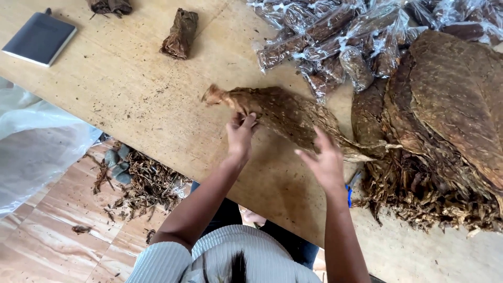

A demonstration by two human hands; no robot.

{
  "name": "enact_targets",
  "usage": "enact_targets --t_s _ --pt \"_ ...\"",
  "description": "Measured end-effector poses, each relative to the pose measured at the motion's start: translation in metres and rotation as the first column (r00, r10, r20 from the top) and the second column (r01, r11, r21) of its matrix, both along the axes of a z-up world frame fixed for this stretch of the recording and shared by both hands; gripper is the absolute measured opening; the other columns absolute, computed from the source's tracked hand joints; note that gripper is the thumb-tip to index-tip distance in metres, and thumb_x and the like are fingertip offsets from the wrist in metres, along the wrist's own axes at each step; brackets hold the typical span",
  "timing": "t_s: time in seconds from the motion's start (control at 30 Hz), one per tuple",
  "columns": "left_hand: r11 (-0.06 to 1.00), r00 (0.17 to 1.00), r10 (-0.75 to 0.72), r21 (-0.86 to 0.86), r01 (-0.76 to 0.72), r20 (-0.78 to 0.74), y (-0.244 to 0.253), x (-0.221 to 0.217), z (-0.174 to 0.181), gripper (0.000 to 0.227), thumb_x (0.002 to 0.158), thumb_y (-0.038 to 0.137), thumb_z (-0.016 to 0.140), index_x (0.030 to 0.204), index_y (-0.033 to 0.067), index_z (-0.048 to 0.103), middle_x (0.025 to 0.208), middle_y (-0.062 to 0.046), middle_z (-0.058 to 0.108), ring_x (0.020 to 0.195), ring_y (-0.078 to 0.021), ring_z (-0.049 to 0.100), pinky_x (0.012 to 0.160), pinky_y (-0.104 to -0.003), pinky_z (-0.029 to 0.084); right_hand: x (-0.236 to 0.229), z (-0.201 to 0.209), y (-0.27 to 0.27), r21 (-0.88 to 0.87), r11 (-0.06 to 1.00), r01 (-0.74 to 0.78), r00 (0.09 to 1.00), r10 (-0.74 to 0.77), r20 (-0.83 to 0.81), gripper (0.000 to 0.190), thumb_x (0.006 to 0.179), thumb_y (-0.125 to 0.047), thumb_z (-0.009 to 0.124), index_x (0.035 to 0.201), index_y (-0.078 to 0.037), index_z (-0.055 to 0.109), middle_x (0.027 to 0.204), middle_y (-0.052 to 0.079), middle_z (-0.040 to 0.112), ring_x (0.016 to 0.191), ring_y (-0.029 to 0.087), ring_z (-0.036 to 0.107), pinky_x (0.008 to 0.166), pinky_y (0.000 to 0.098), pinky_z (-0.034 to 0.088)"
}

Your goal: The person repeatedly folds large dried leaves into compact bundles on a wooden table. They pick up a leaf, fold it several times, and place the finished bundle aside. The process is repeated multiple times throughout the clip.

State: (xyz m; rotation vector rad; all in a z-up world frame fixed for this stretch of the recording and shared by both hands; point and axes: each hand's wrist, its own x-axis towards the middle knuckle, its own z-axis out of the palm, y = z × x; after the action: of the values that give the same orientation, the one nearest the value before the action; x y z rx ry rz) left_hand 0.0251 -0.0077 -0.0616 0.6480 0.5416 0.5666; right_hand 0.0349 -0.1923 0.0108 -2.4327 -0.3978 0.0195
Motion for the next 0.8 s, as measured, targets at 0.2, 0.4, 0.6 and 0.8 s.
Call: enact_targets --t_s 0.2,0.4,0.6,0.8 --pt "0.906 0.971 -0.081 0.424 -0.022 0.223 -0.021 -0.024 0.047 0.035 0.086 0.001 0.066 0.116 0.0017 0.049 0.102 -0.012 0.051 0.099 -0.0227 0.051 0.086 -0.039 0.048 0.059 -0.015 0.065 0.11 0.909 -0.401 0.909 0.381 0.167 0.061 0.085 -0.017 0.064 0.141 -0.005 0.042 0.135 0.029 0.045 0.125 0.047 0.042 0.105 0.0574 0.034" --pt "0.86 0.822 -0.494 0.299 0.414 0.282 -0.047 -0.061 0.03 0.03 0.095 0.028 0.049 0.114 0.0056 0.053 0.106 -0.011 0.06 0.098 -0.0187 0.061 0.089 -0.037 0.052 0.097 0.002 0.111 0.816 0.547 -0.187 0.968 0.244 0.059 0.035 0.1 -0.028 0.055 0.129 -0.009 0.056 0.126 0.013 0.057 0.119 0.026 0.051 0.107 0.0416 0.039" --pt "0.423 0.26 -0.852 0.304 0.854 0.455 -0.072 -0.05 0.02 0.116 0.063 0.084 0.047 0.15 0.0168 0.009 0.155 -0.017 0.018 0.143 -0.032 0.022 0.114 -0.046 0.025 0.09 0.096 0.076 0.995 -0.085 0.043 0.973 0.228 -0.023 0.03 0.095 -0.018 0.06 0.124 -0.019 0.05 0.122 0.004 0.037 0.102 0.026 0.033 0.079 0.0501 0.034" --pt "0.837 0.644 -0.475 0.083 0.54 0.599 -0.041 -0.01 0.022 0.121 0.064 0.077 0.053 0.147 0.0019 0.008 0.157 -0.019 0.001 0.145 -0.0367 -0.001 0.115 -0.055 0.005 0.075 0.069 -0.005 0.868 -0.496 0.015 0.996 0.082 0.029 0.063 0.093 -0.015 0.043 0.146 -0.011 0.01 0.156 0.015 0.002 0.143 0.037 -0.002 0.114 0.064 0.002"
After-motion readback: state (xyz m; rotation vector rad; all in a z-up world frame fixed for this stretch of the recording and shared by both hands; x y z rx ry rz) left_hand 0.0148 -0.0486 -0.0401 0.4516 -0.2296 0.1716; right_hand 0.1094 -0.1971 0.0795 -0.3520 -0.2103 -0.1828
